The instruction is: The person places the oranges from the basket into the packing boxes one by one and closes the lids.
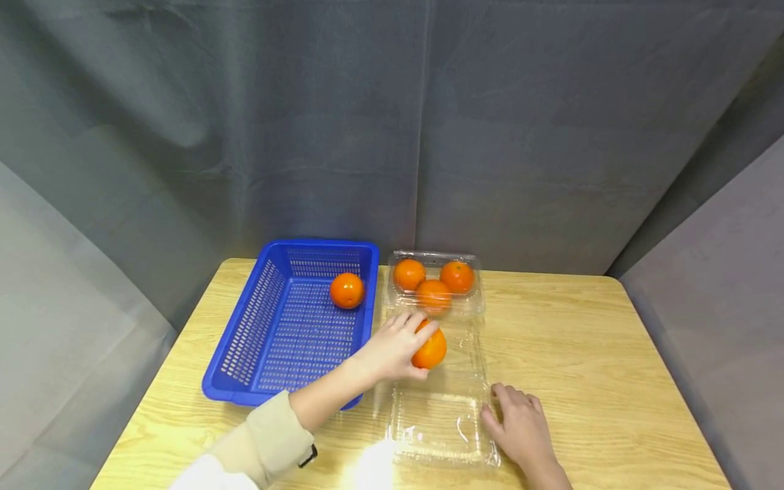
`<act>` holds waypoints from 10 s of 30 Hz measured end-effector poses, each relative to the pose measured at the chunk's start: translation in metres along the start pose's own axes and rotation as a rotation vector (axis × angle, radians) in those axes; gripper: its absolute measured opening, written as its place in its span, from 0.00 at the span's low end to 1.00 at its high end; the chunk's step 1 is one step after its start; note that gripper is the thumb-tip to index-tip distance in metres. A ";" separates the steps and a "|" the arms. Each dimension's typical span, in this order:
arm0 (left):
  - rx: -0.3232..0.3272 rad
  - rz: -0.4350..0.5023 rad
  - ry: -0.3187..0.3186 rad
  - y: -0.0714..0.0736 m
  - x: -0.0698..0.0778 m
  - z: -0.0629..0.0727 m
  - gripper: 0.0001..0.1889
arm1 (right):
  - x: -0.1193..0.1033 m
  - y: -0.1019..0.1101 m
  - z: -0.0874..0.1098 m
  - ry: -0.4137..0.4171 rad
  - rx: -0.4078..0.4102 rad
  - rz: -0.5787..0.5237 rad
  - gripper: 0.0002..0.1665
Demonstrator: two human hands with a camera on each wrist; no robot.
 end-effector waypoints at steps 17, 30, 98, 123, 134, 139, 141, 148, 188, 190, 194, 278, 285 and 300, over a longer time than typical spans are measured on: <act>-0.026 0.000 -0.173 -0.019 0.051 0.000 0.39 | 0.002 0.000 0.000 0.010 0.022 0.014 0.14; -0.062 -0.015 -0.269 -0.034 0.078 0.001 0.38 | 0.001 0.001 -0.001 0.003 0.005 0.007 0.14; -0.103 -0.001 -0.236 -0.067 0.094 0.010 0.39 | 0.001 -0.001 -0.001 -0.012 -0.004 -0.012 0.15; 0.048 -0.003 -0.246 -0.029 0.067 0.021 0.33 | 0.000 -0.001 -0.001 0.007 0.011 -0.010 0.14; 0.258 0.021 -0.159 0.021 0.020 0.029 0.26 | -0.001 0.000 -0.002 -0.023 -0.008 -0.008 0.16; 0.318 0.040 -0.077 0.034 -0.009 0.031 0.26 | -0.001 0.000 -0.002 -0.019 -0.004 -0.013 0.15; 0.346 0.046 -0.042 0.037 -0.021 0.031 0.26 | -0.001 0.000 -0.002 -0.015 -0.002 -0.013 0.15; 0.390 0.081 0.077 0.038 -0.065 0.028 0.24 | -0.001 0.000 -0.001 -0.012 -0.010 -0.012 0.15; -0.430 0.326 0.475 -0.095 -0.170 0.007 0.36 | 0.000 -0.001 0.001 -0.024 -0.015 -0.016 0.13; -0.424 0.328 0.481 -0.098 -0.169 0.008 0.37 | -0.001 -0.002 0.001 -0.021 -0.016 -0.017 0.13; -0.416 0.313 0.489 -0.104 -0.166 0.006 0.38 | -0.002 -0.002 0.001 -0.011 -0.007 -0.017 0.13; -0.434 0.297 0.583 -0.089 -0.155 0.004 0.44 | -0.004 -0.001 0.000 -0.037 -0.030 -0.024 0.13; -0.398 0.259 0.535 -0.072 -0.157 0.004 0.44 | -0.004 0.000 0.000 -0.027 -0.018 -0.018 0.13; -0.299 0.211 0.426 -0.048 -0.149 0.006 0.43 | -0.003 -0.002 0.001 -0.018 -0.010 -0.018 0.13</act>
Point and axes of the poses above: each hand's wrist, its own z-axis away from the middle knuckle, its own y-axis out of the back of the hand, x = y × z, the point moved 3 cm from there along -z, towards the middle knuckle, and after that the axes turned 13 degrees about -z, right-handed, at the moved point
